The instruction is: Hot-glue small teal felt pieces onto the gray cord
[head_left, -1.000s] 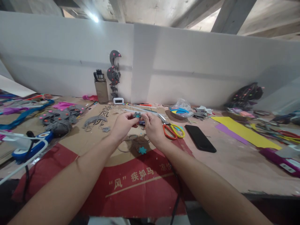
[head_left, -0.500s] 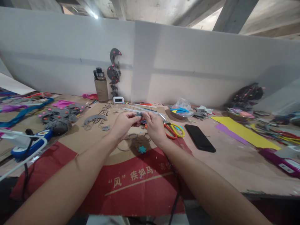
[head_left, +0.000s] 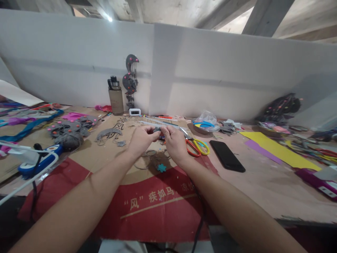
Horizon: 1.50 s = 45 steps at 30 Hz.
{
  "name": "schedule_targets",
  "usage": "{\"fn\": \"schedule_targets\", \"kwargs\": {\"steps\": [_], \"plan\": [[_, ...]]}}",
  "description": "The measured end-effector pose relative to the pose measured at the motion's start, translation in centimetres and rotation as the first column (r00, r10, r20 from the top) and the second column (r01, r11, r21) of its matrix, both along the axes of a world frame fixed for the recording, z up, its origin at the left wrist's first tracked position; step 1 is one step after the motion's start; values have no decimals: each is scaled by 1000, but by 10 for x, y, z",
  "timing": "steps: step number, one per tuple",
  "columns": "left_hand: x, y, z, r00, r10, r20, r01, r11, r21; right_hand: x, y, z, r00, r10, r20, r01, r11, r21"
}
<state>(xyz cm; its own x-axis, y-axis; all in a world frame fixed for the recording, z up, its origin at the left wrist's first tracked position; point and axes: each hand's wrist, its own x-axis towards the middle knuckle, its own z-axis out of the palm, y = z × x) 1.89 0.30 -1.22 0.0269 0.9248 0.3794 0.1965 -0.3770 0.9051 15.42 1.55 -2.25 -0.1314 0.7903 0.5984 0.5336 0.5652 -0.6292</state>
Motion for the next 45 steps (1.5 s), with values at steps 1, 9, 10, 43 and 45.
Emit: {"fn": "schedule_targets", "kwargs": {"steps": [1, 9, 10, 43, 45], "plan": [[0, 1, -1, 1000, 4, 13, -4, 1000, -5, -1, 0, 0, 1000, -5, 8, 5, 1000, 3], [0, 6, -5, 979, 36, 201, -16, 995, -103, -5, -3, 3, 981, 169, -97, -171, 985, -22], [-1, 7, -5, 975, 40, 217, -15, 993, -116, -5, -3, 3, 977, 178, -116, -183, 983, -31], [-6, 5, 1, 973, -80, 217, 114, 983, -146, 4, 8, -1, 958, 190, -216, -208, 976, -60], [-6, 6, 0, 952, -60, 299, 118, 977, -179, 5, 9, -3, 952, 197, -234, -216, 975, -55]]}}
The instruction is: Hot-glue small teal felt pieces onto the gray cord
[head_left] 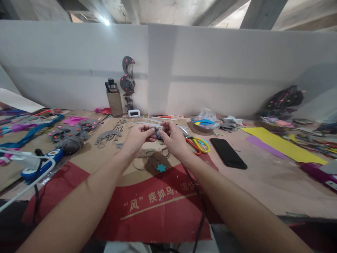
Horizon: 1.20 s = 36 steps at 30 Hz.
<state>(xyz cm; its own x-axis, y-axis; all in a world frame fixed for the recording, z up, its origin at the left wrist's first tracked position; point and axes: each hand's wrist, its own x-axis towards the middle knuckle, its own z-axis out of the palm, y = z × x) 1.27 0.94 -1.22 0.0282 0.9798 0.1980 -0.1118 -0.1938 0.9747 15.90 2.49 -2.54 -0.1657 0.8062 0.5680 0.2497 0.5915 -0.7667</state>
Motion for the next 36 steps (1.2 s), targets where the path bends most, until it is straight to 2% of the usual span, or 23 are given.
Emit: {"fn": "schedule_targets", "kwargs": {"steps": [4, 6, 11, 21, 27, 31, 36], "plan": [[0, 0, -1, 998, 18, 58, -16, 999, -37, 0, 0, -1, 1000, 6, -3, -7, 999, -34], [0, 0, -1, 999, 22, 30, -21, 999, -41, -1, -2, 0, 1000, 6, 1, -6, 999, -42], [-2, 3, -3, 989, 126, -77, -123, 991, 45, -1, -7, 3, 1000, -26, -1, 26, 999, -39], [3, 1, -2, 997, 13, 82, -11, 1000, -18, 0, -7, 3, 999, -51, 5, 51, 999, 7], [3, -2, 3, 989, -17, 147, 27, 998, -65, 2, -10, 4, 991, -117, 73, 104, 982, 154], [4, -2, 4, 985, -15, 172, 29, 996, -81, 3, -13, 4, 986, -116, 122, 78, 957, 278], [3, -3, 5, 981, -30, 193, 48, 995, -88, 3, -14, 3, 981, -104, 167, 48, 949, 310]]}}
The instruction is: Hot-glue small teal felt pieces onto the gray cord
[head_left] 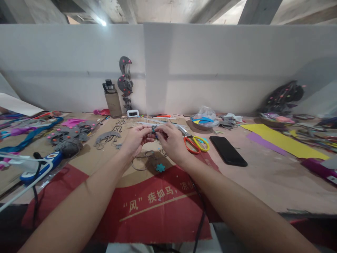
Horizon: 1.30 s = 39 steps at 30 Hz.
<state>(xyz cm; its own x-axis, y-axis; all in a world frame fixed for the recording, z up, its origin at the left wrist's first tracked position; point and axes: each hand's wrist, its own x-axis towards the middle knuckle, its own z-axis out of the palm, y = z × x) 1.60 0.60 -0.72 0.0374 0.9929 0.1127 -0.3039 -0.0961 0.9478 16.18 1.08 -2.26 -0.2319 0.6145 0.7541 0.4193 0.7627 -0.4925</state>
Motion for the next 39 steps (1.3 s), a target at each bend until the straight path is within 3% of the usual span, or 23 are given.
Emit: {"fn": "schedule_targets", "kwargs": {"steps": [12, 26, 33, 39], "plan": [[-1, 0, 0, 999, 38, -12, -38, 999, -37, 0, 0, 1, 1000, -5, 29, 5, 1000, -19], [0, 0, 0, 998, -36, 55, 37, 999, -18, -1, 3, 2, 997, -78, 8, 78, 996, -35], [1, 0, -1, 997, -72, 38, 73, 997, -21, -2, 1, 3, 992, -102, 73, 105, 994, -33], [4, -2, 0, 1000, -22, 9, 22, 1000, -18, -4, -1, 3, 988, -86, 125, 86, 996, 1]]}}
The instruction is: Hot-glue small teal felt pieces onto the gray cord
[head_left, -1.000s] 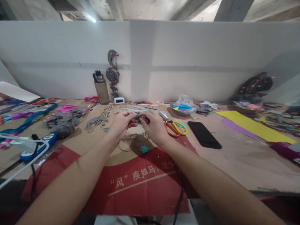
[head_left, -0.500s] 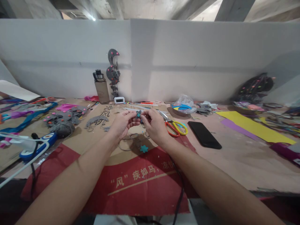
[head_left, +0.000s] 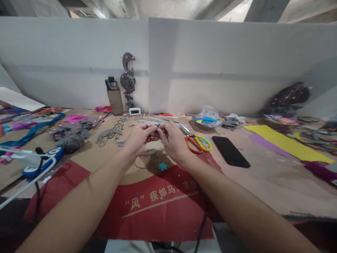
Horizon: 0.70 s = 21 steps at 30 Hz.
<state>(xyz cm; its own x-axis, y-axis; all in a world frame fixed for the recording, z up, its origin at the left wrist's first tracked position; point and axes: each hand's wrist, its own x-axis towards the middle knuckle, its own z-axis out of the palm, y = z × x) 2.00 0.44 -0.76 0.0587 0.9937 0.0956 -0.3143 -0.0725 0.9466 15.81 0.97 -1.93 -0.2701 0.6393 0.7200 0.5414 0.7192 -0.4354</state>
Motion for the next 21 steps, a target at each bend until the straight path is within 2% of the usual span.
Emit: {"fn": "schedule_targets", "kwargs": {"steps": [11, 21], "plan": [[1, -1, 0, 999, 46, -19, -46, 999, 1, 1, 2, -1, 994, -36, -101, 35, 999, -12], [-4, 1, 1, 995, -97, 23, 97, 995, -11, 4, 5, -1, 988, -38, -152, 28, 997, -66]]}}
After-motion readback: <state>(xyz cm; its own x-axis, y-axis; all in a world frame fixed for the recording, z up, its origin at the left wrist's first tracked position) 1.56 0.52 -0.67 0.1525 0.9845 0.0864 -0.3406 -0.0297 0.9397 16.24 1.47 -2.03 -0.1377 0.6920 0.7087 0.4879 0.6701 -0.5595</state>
